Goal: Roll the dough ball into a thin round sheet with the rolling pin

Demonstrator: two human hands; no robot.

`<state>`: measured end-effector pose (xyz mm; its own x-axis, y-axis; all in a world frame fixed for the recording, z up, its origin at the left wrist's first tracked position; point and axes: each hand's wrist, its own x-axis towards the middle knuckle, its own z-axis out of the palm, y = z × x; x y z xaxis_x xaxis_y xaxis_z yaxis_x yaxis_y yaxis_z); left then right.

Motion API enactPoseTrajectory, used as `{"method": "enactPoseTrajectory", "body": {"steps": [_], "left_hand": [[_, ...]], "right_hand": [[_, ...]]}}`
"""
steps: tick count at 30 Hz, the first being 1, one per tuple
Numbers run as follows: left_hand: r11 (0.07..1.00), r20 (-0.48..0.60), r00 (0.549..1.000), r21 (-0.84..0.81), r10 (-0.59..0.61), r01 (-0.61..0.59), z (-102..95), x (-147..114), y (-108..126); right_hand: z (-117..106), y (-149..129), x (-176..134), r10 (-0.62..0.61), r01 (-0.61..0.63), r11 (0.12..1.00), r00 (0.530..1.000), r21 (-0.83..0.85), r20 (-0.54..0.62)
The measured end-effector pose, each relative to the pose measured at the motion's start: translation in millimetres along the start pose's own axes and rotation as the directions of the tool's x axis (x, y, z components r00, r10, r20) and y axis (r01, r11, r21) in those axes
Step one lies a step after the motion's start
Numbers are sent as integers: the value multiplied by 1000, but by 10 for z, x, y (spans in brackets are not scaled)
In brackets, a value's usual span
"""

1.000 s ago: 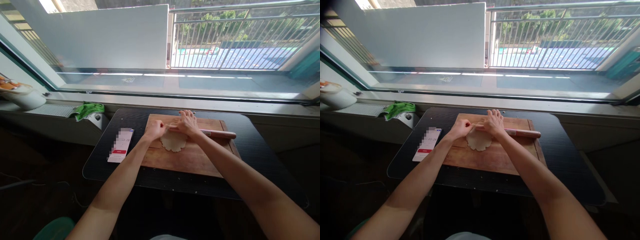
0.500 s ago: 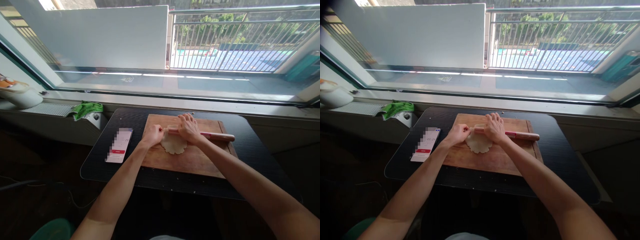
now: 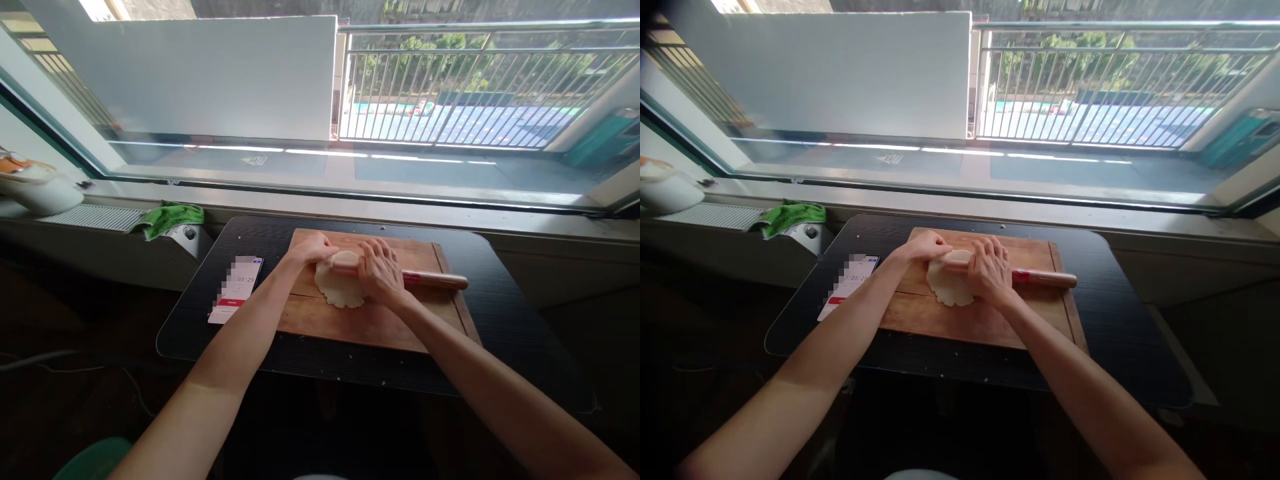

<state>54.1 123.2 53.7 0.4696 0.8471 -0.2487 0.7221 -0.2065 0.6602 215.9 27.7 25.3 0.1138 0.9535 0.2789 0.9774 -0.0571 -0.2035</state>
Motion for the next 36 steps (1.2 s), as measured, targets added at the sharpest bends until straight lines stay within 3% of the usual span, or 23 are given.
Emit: {"method": "enactPoseTrajectory", "body": {"steps": [4, 6, 9, 11, 17, 22, 26, 29, 36], "left_hand": [[1000, 3, 1000, 15, 10, -10, -37, -41, 13], [1000, 2, 1000, 19, 8, -8, -59, -41, 26], [999, 9, 1000, 33, 3, -4, -62, -17, 51], [999, 14, 1000, 43, -3, 3, -45, 12, 76], [998, 67, 997, 30, -48, 46, -53, 62, 157], [998, 94, 995, 51, -25, 20, -26, 70, 150], [995, 66, 998, 96, 17, -23, 71, 95, 132], [995, 52, 998, 89, 40, -44, 88, 90, 115], [998, 2, 998, 23, 56, -56, 75, 16, 62]], "right_hand": [[-10, 14, 299, 180, -182, 983, 981, 29, 72], [-28, 26, 232, 151, -153, 988, 986, 35, 72], [-34, 36, -157, -19, 19, 1000, 1000, 22, 4], [-30, 25, -328, -61, 62, 998, 998, 10, -20], [-42, -15, -23, 144, -143, 989, 989, -23, 43], [-136, 39, -395, -30, 32, 999, 995, -23, 96], [-208, -82, -310, 86, -88, 996, 974, -1, 211], [-207, -215, -100, 181, -186, 983, 963, 3, 201], [-115, -215, -70, 120, -124, 992, 981, 19, 151]]}}
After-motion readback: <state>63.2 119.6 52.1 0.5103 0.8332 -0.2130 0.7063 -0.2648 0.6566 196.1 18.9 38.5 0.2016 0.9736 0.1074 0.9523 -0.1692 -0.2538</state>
